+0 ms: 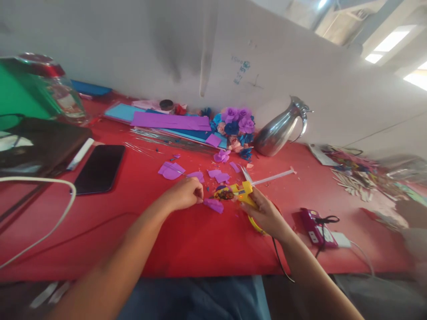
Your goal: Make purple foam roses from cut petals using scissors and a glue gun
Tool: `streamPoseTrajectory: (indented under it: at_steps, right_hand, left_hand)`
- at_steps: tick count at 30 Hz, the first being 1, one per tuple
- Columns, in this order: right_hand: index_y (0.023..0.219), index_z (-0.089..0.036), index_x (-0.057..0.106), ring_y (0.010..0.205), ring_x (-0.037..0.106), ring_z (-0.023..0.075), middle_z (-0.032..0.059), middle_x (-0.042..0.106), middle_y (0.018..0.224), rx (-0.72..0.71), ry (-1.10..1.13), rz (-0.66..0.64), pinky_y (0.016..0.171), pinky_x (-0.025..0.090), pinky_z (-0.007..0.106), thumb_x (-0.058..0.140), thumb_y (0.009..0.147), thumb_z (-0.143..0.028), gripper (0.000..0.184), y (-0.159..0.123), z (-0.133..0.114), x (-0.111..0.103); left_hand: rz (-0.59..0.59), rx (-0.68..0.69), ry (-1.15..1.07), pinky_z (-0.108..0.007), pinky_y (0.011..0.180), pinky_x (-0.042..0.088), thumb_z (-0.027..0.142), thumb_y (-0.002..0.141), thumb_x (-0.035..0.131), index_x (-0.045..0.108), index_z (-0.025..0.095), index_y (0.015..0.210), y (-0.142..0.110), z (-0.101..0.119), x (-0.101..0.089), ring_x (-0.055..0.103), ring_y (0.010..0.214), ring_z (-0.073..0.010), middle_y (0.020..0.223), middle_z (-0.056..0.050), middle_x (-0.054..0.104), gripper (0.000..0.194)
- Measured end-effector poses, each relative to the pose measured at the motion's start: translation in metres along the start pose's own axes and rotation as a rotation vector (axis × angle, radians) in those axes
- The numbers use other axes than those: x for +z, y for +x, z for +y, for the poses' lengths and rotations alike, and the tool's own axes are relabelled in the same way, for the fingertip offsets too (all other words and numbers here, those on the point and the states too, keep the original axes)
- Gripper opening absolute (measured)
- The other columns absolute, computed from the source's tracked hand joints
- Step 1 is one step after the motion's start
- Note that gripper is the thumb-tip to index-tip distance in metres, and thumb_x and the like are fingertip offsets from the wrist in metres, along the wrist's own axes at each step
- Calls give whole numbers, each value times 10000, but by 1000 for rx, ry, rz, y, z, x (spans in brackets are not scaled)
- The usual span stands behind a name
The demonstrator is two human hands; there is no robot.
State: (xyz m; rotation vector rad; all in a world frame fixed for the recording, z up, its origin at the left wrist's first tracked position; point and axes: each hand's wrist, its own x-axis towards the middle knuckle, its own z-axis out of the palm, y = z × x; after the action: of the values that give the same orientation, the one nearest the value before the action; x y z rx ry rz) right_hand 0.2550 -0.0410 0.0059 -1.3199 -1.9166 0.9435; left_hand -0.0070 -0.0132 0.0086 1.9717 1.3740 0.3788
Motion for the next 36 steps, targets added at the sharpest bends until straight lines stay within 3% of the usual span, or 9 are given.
streamPoseTrajectory:
  at_steps: [6, 14, 28, 32, 36]
  right_hand:
    - [1113, -223, 511, 764, 593, 180, 21, 641, 818, 7, -87, 15, 650, 447, 247, 537, 845, -390, 316, -7, -6, -2]
    - [924, -219, 519, 690, 561, 185, 1, 600, 722, 80, -260, -44, 638, 403, 267, 560, 817, -362, 183, -5, -20, 4]
    - [887, -237, 487, 611, 495, 169, -12, 550, 688, 95, -233, 4, 556, 316, 258, 552, 813, -348, 148, -5, -23, 3]
    - [928, -230, 520, 608, 505, 156, -11, 582, 711, 111, -183, -2, 568, 344, 256, 569, 809, -346, 173, -7, -20, 3]
    - [958, -200, 546, 609, 509, 138, 10, 610, 757, 116, 38, 108, 559, 373, 248, 603, 776, -402, 277, 8, -2, -19]
  left_hand:
    - [27, 18, 24, -267, 632, 397, 119, 647, 568, 632, 189, 600, 1, -2, 3, 592, 727, -169, 746, -21, 639, 106]
    - [4, 28, 5, -266, 609, 395, 118, 637, 569, 654, 193, 603, 4, -2, 3, 594, 689, -168, 719, -24, 649, 117]
    - [15, 9, -46, -270, 586, 375, 119, 621, 594, 646, 192, 566, 4, -4, 4, 577, 649, -164, 683, -21, 637, 105]
    - [21, 21, -47, -273, 609, 386, 120, 621, 589, 642, 190, 575, 3, -6, 4, 584, 681, -171, 706, -24, 637, 100]
    - [26, -5, -88, -275, 613, 387, 103, 619, 581, 634, 193, 576, 3, -6, 5, 576, 680, -175, 690, -20, 622, 113]
